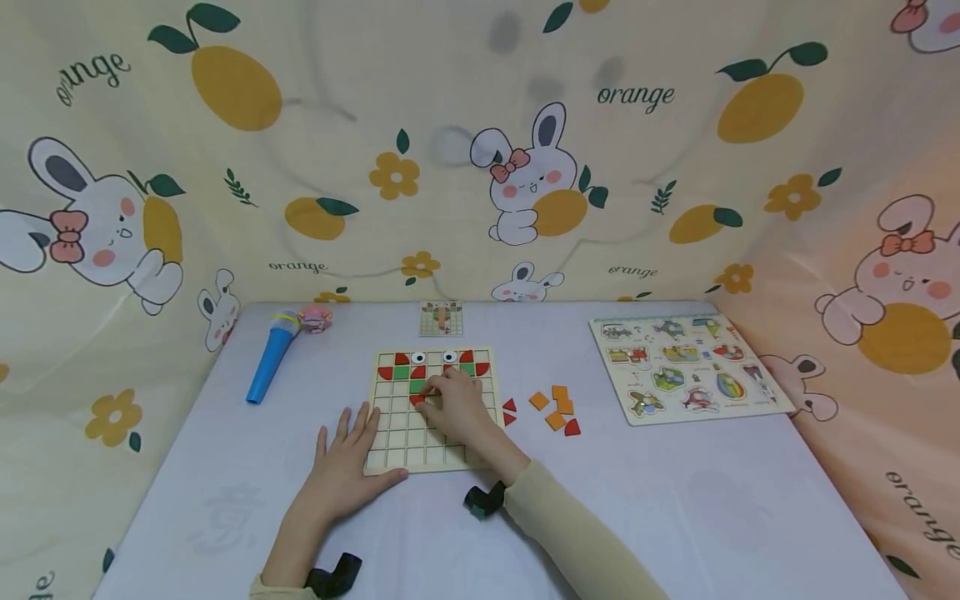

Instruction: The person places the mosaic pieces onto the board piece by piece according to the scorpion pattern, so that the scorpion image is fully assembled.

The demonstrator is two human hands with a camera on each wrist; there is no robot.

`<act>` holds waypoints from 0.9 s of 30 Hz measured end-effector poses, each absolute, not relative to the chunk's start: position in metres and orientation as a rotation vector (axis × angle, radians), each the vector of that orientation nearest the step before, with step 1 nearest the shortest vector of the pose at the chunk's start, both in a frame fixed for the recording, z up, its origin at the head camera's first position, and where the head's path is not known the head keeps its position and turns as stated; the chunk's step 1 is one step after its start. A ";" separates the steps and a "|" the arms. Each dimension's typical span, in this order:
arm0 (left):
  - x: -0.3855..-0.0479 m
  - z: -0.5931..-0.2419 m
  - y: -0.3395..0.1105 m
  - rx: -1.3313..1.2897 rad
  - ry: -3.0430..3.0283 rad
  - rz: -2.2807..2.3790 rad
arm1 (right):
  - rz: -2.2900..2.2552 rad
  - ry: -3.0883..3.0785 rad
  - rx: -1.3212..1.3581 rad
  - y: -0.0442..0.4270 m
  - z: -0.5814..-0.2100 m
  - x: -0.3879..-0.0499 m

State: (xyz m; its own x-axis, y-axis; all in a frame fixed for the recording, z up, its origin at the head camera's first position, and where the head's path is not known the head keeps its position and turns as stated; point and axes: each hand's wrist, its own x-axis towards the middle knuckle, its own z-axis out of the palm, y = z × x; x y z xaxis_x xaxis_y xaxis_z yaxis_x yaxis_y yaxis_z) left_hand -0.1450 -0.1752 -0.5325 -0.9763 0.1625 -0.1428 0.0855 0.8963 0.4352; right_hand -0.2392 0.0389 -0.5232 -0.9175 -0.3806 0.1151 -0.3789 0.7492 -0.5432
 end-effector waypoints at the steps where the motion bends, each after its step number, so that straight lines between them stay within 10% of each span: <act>1: -0.145 -0.532 -0.175 0.190 2.890 0.649 | -0.915 2.939 -0.632 0.039 -0.523 -0.239; 27: -0.144 -0.533 -0.174 0.176 2.893 0.667 | -0.821 2.898 -0.715 0.065 -0.515 -0.248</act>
